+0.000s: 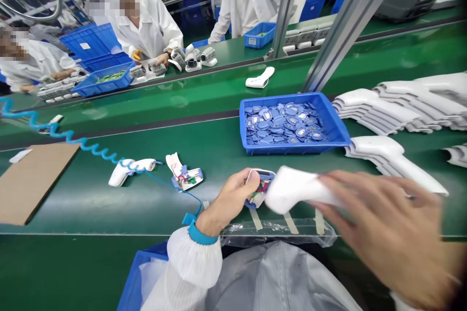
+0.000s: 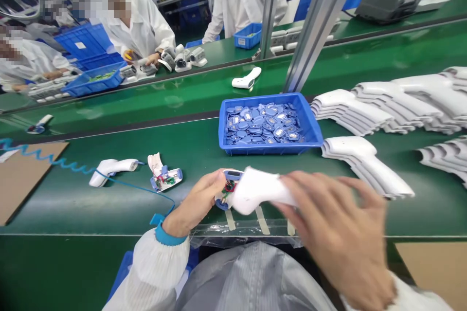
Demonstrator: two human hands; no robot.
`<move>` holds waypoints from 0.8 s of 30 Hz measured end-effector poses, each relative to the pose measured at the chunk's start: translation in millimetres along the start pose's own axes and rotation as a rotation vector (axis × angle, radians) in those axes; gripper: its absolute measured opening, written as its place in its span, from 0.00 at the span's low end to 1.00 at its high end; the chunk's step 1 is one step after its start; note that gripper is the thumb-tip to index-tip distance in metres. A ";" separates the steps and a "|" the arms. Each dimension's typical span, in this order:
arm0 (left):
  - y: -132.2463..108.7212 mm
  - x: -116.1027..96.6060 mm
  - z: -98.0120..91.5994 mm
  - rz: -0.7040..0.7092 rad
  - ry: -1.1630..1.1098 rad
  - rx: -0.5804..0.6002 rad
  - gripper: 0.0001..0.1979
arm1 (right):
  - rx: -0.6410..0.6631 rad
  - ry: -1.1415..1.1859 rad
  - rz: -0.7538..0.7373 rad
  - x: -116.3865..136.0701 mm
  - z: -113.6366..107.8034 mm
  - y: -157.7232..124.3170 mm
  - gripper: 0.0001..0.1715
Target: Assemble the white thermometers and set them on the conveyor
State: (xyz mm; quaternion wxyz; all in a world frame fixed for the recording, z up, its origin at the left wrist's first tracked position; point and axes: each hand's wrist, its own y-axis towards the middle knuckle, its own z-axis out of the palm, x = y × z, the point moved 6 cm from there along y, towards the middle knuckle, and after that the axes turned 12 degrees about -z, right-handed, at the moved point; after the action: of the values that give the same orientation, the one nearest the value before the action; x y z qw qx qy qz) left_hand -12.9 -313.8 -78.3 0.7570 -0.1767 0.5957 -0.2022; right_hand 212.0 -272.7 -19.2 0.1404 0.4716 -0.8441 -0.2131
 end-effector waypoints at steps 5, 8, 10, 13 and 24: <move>0.6 1.5 0.5 0.047 -0.039 0.049 0.28 | -0.021 -0.169 -0.219 58.2 10.2 38.1 0.15; 1.0 3.0 -0.5 0.075 0.031 0.006 0.25 | 0.025 -0.144 -0.205 52.2 24.6 40.0 0.18; -0.3 2.4 1.3 0.109 0.107 -0.005 0.23 | 0.070 -0.068 -0.185 49.0 33.8 37.8 0.23; -3.7 1.4 4.8 0.151 0.261 -0.024 0.25 | 0.125 0.033 -0.070 43.9 41.6 33.8 0.25; -19.2 1.0 5.5 0.446 0.652 -0.363 0.28 | 0.571 1.092 0.616 23.1 58.9 24.4 0.21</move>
State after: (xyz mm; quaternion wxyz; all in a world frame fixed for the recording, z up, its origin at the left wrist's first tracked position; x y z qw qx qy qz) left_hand -9.2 -330.6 -68.0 0.5112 -0.1010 0.8530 0.0292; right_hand 156.3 -267.7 -57.6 0.4700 0.2684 -0.7712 0.3353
